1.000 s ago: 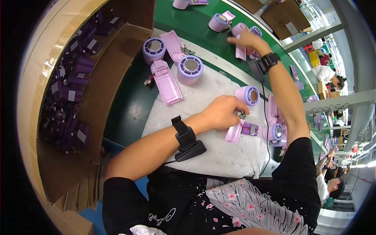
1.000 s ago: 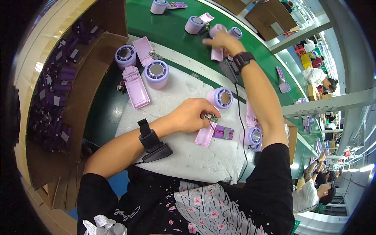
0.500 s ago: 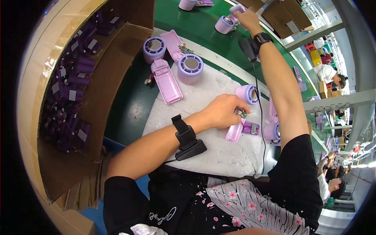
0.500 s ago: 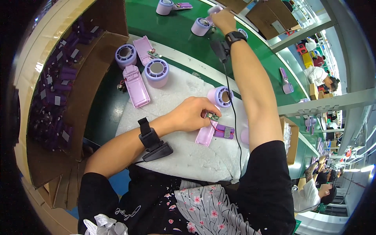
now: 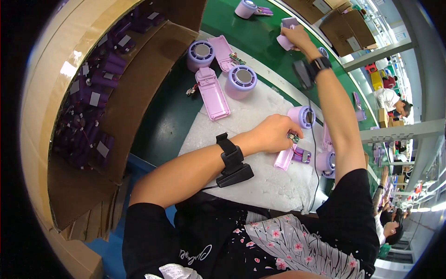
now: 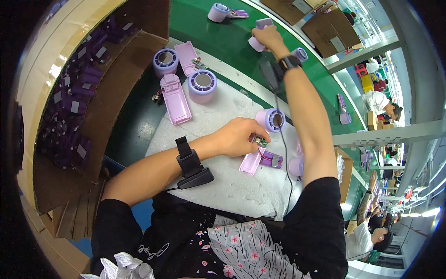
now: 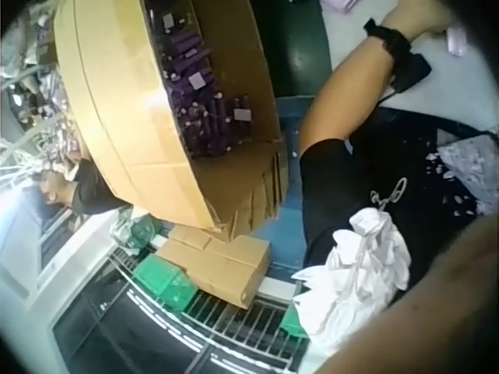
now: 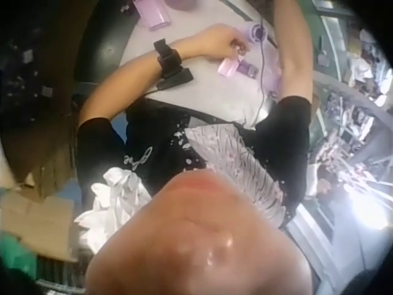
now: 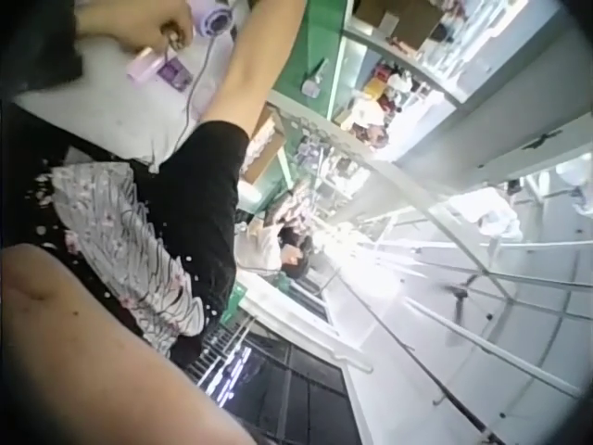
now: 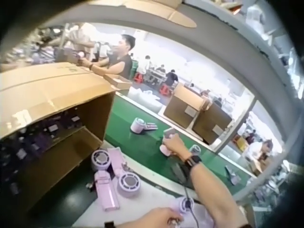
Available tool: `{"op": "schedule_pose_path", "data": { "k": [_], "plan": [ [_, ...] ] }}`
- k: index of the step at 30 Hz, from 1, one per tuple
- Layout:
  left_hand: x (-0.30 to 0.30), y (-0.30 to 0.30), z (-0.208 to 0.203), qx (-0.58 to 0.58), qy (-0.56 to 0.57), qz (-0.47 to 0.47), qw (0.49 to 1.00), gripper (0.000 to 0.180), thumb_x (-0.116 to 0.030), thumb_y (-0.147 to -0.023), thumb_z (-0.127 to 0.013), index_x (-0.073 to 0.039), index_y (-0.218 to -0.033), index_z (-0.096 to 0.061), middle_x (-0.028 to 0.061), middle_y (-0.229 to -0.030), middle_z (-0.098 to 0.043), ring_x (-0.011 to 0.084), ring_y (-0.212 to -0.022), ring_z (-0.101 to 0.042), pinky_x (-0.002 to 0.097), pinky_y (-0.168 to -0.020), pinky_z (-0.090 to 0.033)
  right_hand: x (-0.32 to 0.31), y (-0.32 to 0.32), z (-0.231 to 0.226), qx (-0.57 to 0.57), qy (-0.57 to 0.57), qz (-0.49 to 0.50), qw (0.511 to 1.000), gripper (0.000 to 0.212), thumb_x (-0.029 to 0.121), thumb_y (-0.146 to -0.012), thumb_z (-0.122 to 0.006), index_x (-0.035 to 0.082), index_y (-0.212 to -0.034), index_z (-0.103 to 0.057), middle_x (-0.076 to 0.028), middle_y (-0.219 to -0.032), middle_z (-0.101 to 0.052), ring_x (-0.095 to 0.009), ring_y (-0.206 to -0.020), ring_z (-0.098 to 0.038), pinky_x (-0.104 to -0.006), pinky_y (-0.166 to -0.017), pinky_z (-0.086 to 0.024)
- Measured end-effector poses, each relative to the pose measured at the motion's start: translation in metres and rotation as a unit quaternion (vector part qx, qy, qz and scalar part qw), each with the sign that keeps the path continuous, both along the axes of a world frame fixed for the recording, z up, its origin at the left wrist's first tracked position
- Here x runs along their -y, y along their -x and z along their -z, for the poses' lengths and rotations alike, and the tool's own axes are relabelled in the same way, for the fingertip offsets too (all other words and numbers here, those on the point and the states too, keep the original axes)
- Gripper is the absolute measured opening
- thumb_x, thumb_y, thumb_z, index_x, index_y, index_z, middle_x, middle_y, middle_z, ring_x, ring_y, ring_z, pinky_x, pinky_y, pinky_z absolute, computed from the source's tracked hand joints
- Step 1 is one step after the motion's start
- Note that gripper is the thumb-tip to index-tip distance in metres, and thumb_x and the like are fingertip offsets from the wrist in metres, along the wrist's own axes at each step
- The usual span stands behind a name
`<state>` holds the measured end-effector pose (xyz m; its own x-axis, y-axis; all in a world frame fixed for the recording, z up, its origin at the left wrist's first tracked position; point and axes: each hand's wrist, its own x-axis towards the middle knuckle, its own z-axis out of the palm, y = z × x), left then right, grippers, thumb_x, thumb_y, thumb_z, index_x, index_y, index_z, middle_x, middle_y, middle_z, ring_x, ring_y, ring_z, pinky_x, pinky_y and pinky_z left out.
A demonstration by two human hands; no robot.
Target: The person assembles portable fans by connecting a circuit board to the housing, wiring and inserting batteries, and testing the connection. After the test, the person sets the fan aside on the conveyor belt and repeats the process.
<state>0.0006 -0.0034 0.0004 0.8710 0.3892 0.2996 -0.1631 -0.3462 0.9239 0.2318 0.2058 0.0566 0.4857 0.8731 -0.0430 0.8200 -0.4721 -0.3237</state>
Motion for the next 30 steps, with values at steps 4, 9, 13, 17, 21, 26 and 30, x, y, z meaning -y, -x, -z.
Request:
{"op": "schedule_pose_path", "data": {
  "k": [4,9,13,17,21,26,30],
  "plan": [
    [0.007,-0.001,0.001,-0.005,-0.015,0.0,1.0,0.033,-0.01,-0.068,-0.065,-0.008,-0.1,-0.073,0.014,-0.092,-0.067,0.0281,-0.079,-0.064,0.0391,-0.075,-0.051,0.081,0.04,-0.004,-0.033,-0.066,-0.208,0.975,0.058,0.032,-0.078,-0.064,0.0,-0.125,-0.051,-0.019,-0.105,-0.064,-0.026,-0.082,-0.066,-0.0373,-0.068,-0.054],
    [0.002,-0.006,0.001,0.013,-0.022,-0.011,1.0,0.033,-0.01,-0.068,-0.065,-0.009,-0.1,-0.073,0.014,-0.088,-0.067,0.0283,-0.077,-0.063,0.0389,-0.074,-0.051,0.131,0.116,-0.028,-0.018,0.006,-0.392,0.92,0.066,0.029,-0.082,-0.063,-0.002,-0.136,-0.039,-0.023,-0.12,-0.056,-0.031,-0.105,-0.061,-0.0359,-0.091,-0.048],
    [-0.002,-0.009,-0.019,-0.043,-0.025,0.008,0.999,0.034,-0.01,-0.068,-0.065,-0.009,-0.101,-0.073,0.0136,-0.084,-0.067,0.0278,-0.075,-0.063,0.0383,-0.073,-0.051,0.135,0.121,-0.027,-0.025,-0.049,-0.472,0.88,0.066,0.032,-0.082,-0.064,0.0,-0.135,-0.041,-0.027,-0.121,-0.053,-0.041,-0.11,-0.055,-0.0426,-0.095,-0.046],
    [-0.002,-0.008,-0.022,-0.08,-0.001,0.006,0.997,0.034,-0.013,-0.068,-0.064,-0.011,-0.1,-0.075,0.0178,-0.092,-0.07,0.0347,-0.088,-0.066,0.0421,-0.084,-0.052,0.136,0.129,-0.029,-0.032,-0.02,-0.47,0.882,0.07,0.032,-0.081,-0.065,-0.001,-0.137,-0.039,-0.027,-0.124,-0.052,-0.041,-0.112,-0.054,-0.0422,-0.096,-0.045],
    [0.0,-0.004,-0.02,-0.06,0.022,0.003,0.998,0.034,-0.012,-0.068,-0.064,-0.011,-0.1,-0.075,0.0186,-0.091,-0.07,0.035,-0.087,-0.066,0.0423,-0.084,-0.052,0.134,0.134,-0.027,-0.013,-0.011,-0.481,0.876,0.075,0.033,-0.081,-0.066,-0.001,-0.14,-0.036,-0.027,-0.127,-0.05,-0.041,-0.114,-0.053,-0.0411,-0.098,-0.044],
    [0.004,-0.008,-0.013,-0.03,-0.005,0.006,1.0,0.034,-0.011,-0.068,-0.064,-0.01,-0.101,-0.074,0.0169,-0.089,-0.069,0.0319,-0.082,-0.065,0.0404,-0.08,-0.051,0.146,0.129,-0.046,-0.013,0.027,-0.457,0.889,0.077,0.031,-0.082,-0.07,0.002,-0.144,-0.034,-0.023,-0.137,-0.045,-0.033,-0.117,-0.054,-0.0369,-0.1,-0.043],
    [-0.001,-0.023,-0.01,0.012,-0.027,0.016,0.999,0.036,-0.009,-0.068,-0.065,-0.009,-0.103,-0.073,0.0131,-0.084,-0.067,0.0251,-0.073,-0.062,0.0367,-0.071,-0.051,0.172,0.103,-0.086,0.017,0.022,-0.449,0.893,0.073,0.025,-0.084,-0.07,0.004,-0.144,-0.035,-0.02,-0.139,-0.043,-0.025,-0.113,-0.055,-0.0349,-0.093,-0.047]
  ]
}}
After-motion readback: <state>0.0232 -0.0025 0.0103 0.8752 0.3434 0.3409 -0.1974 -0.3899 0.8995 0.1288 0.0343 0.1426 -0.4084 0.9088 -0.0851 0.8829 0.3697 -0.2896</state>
